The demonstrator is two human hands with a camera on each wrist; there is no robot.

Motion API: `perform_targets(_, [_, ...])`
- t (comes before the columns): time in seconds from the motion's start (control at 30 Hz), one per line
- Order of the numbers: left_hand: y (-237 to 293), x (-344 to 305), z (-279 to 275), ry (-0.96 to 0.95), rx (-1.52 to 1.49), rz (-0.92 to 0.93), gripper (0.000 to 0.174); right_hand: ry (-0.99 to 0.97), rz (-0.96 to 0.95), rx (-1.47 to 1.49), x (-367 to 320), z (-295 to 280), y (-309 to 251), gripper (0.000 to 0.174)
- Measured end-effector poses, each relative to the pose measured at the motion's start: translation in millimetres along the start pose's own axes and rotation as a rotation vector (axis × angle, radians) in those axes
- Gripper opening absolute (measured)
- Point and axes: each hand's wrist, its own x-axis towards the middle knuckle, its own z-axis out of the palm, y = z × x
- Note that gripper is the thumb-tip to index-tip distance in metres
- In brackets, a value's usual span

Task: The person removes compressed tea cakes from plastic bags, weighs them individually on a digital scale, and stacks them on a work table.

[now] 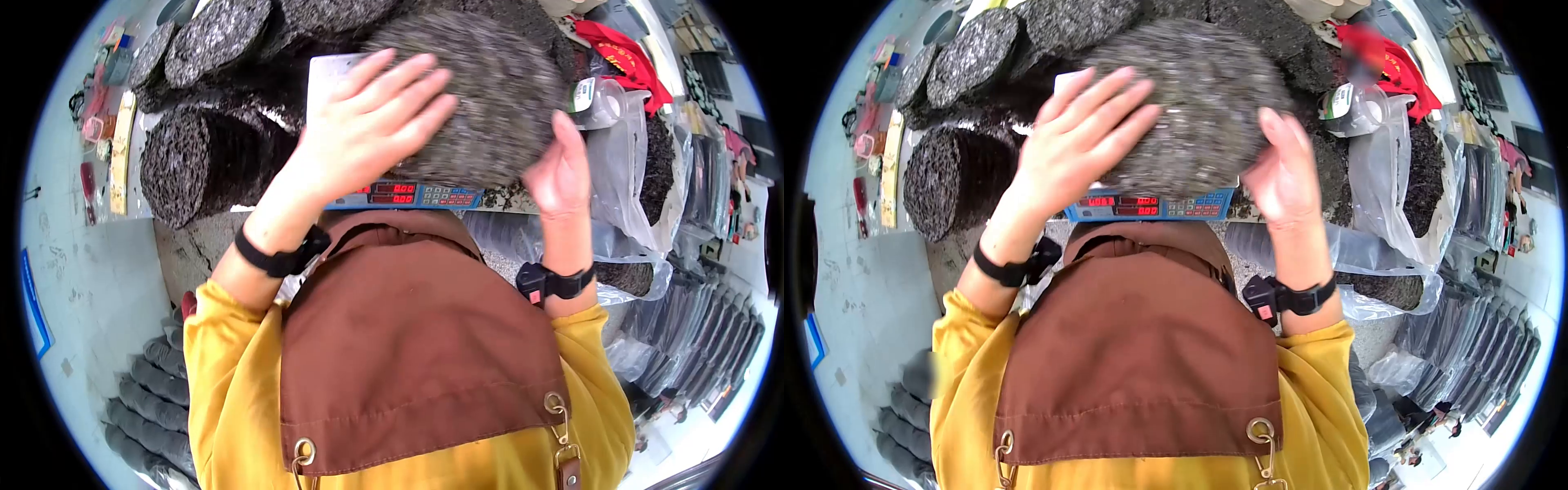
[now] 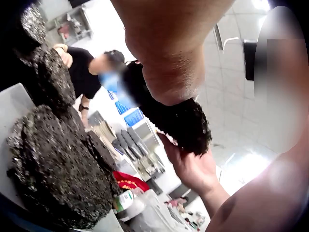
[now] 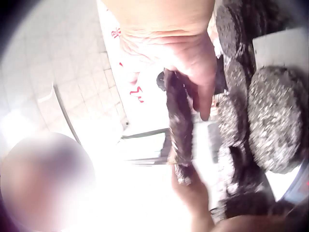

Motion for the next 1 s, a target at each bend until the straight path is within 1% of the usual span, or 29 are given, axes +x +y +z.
perform_targets(0.03, [7,7,4,-0.01,-0.002,0.01,0.037,0.139,-0.085,-0.227,-3,13,-8,0.034])
perform_targets(0.07, [4,6,4,-0.02,-0.115,-0.053,0.042,0.276,-0.173,-0.452,-8,21,-13,0.033])
perform_targets(0.1, [-1,9,-4,0.015,-0.093,-0.129,0.049,0.302,-0.257,-0.394,-2,-14,-20,0.032])
perform_targets(0.13, [-6,12,-12,0.05,-0.069,-0.207,0.057,0.326,-0.339,-0.337,-1,-64,-32,0.032])
perform_targets(0.17, [-14,1,-15,0.005,-0.053,-0.289,0.065,0.361,-0.346,-0.226,-12,-93,-43,0.034])
perform_targets(0.2, [-29,-15,-18,-0.035,-0.035,-0.369,0.079,0.395,-0.356,-0.116,-22,-117,-51,0.035])
perform_targets(0.23, [-41,-39,-6,-0.001,-0.111,-0.516,0.07,0.477,-0.354,-0.136,-29,-136,-53,0.037])
perform_targets(0.27, [-47,-58,8,0.029,-0.188,-0.655,0.064,0.564,-0.355,-0.15,-36,-158,-53,0.038])
perform_targets(0.33, [-38,-67,8,0.165,-0.311,-0.658,0.06,0.678,-0.297,-0.378,-48,-243,-48,0.04])
perform_targets(0.37, [-36,-84,17,0.092,-0.264,-0.727,0.056,0.912,-0.247,-0.625,-47,-247,-41,0.046])
perform_targets(0.4, [-32,-90,22,0.128,-0.359,-0.754,0.054,1.102,-0.184,-1.198,-46,-335,-34,0.056])
perform_targets(0.43, [-30,-99,30,0.17,-0.449,-0.872,0.053,1.072,-0.282,-1.335,-39,-380,-35,0.06])
perform_targets(0.47, [-27,-110,38,0.206,-0.54,-0.989,0.052,1.039,-0.375,-1.467,-37,-400,-33,0.064])
perform_targets(0.5, [-27,-116,47,0.282,-0.625,-1.05,0.051,0.863,-0.4,-1.249,-20,-278,-28,0.061])
perform_targets(0.53, [-26,-122,62,0.37,-0.72,-1.119,0.051,0.708,-0.407,-1.091,1,-243,-17,0.06])
perform_targets(0.6, [-22,-126,92,0.413,-0.806,-1.241,0.049,0.419,-0.346,-0.907,32,-154,11,0.046])
perform_targets(0.63, [-3,-79,71,0.369,-0.87,-1.371,0.047,0.363,-0.248,-0.905,53,-133,27,0.039])
perform_targets(0.67, [7,-27,54,0.335,-0.949,-1.474,0.046,0.316,-0.196,-1.048,83,-129,43,0.041])
perform_targets(0.7, [9,-54,81,0.25,-0.809,-1.389,0.044,0.253,-0.087,-1.18,97,-125,73,0.044])
perform_targets(0.73, [6,-83,121,0.183,-0.681,-1.282,0.043,0.167,-0.151,-1.368,98,-104,86,0.049])
perform_targets(0.77, [0,-76,141,0.35,-0.794,-1.339,0.042,0.134,-0.021,-1.125,111,-93,91,0.054])
perform_targets(0.8, [7,-82,145,0.488,-0.89,-1.421,0.04,0.089,0.139,-0.856,106,-86,102,0.063])
perform_targets(0.83, [1,-92,152,0.503,-1.018,-1.485,0.039,0.071,0.158,-0.803,100,-81,96,0.063])
perform_targets(0.87, [-10,-113,176,0.59,-1.042,-1.407,0.039,0.036,0.176,-0.766,107,-70,82,0.064])
perform_targets(0.93, [-2,-88,123,0.571,-1.023,-1.397,0.041,0.027,0.124,-0.731,104,-61,67,0.063])
perform_targets(0.97, [-10,-85,96,0.512,-0.834,-1.246,0.046,0.034,0.041,-0.612,121,-69,59,0.064])
perform_targets(1.0, [-19,-86,67,0.448,-0.642,-1.099,0.051,0.13,-0.01,-0.44,131,-55,42,0.062])
